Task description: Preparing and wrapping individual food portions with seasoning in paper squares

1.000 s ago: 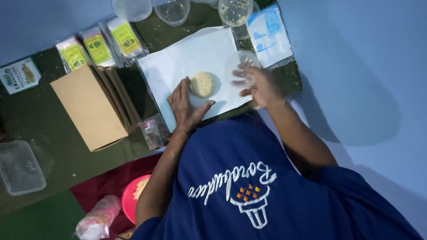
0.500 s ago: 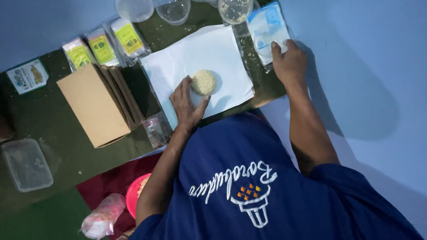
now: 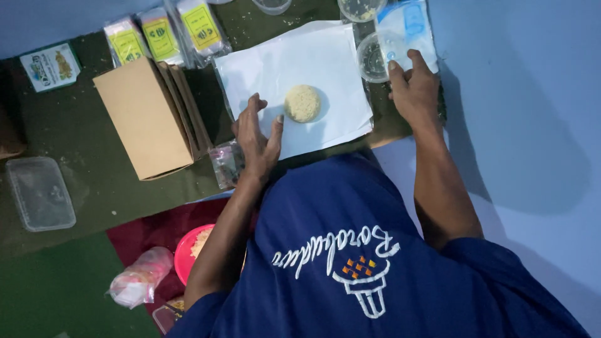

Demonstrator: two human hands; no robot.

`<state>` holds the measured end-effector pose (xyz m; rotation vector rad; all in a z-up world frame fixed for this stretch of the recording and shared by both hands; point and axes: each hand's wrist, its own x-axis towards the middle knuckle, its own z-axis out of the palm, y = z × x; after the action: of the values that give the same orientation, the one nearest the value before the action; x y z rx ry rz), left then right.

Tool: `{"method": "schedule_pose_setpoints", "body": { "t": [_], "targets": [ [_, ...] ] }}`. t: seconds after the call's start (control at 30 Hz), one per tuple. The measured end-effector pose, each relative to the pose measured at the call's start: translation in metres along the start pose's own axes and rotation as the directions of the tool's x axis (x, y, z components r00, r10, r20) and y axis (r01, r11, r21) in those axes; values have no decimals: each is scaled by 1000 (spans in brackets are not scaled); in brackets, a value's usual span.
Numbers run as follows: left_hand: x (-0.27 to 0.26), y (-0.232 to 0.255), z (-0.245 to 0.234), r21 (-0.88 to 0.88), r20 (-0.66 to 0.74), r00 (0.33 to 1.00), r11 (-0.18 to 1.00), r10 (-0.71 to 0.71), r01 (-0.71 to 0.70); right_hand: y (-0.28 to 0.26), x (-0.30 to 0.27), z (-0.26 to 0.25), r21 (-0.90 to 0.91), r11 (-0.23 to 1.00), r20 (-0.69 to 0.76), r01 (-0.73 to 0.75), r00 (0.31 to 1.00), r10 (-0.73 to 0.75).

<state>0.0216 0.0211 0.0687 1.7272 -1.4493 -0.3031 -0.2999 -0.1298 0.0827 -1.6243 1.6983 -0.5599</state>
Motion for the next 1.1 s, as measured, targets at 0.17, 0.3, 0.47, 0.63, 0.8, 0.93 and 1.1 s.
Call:
{"method": "schedule_pose_setpoints", "body": {
  "t": [0.17,0.3,0.47,0.63,0.8,0.93,1.1],
  "targets": [
    [-3,7,-15,71,-11,989,987,148,-146,19,-9,3,-267,958,-147,108,978,-151],
    [-7,6,-23,169,31,964,950,263,-264,17,-28,7,-554,771,-264,313,812,-520],
    [-12,-6,-15,145,47,941,930,334,-337,-1,-55,29,-577,577,42,578,727,-686],
    [-21,-12,-9,128,117,951,945,287,-301,7,-64,42,-403,464,228,789,578,-784],
    [-20,-9,-14,50,204,950,966,237,-252,8,-74,60,-433,479,278,764,619,-735],
    [-31,-31,-1,87,235,943,961,236,-262,-12,-79,58,-344,527,321,777,625,-711],
    [-34,-38,2,71,248,941,965,229,-253,-8,-79,66,-440,457,300,773,607,-736]
  ]
}}
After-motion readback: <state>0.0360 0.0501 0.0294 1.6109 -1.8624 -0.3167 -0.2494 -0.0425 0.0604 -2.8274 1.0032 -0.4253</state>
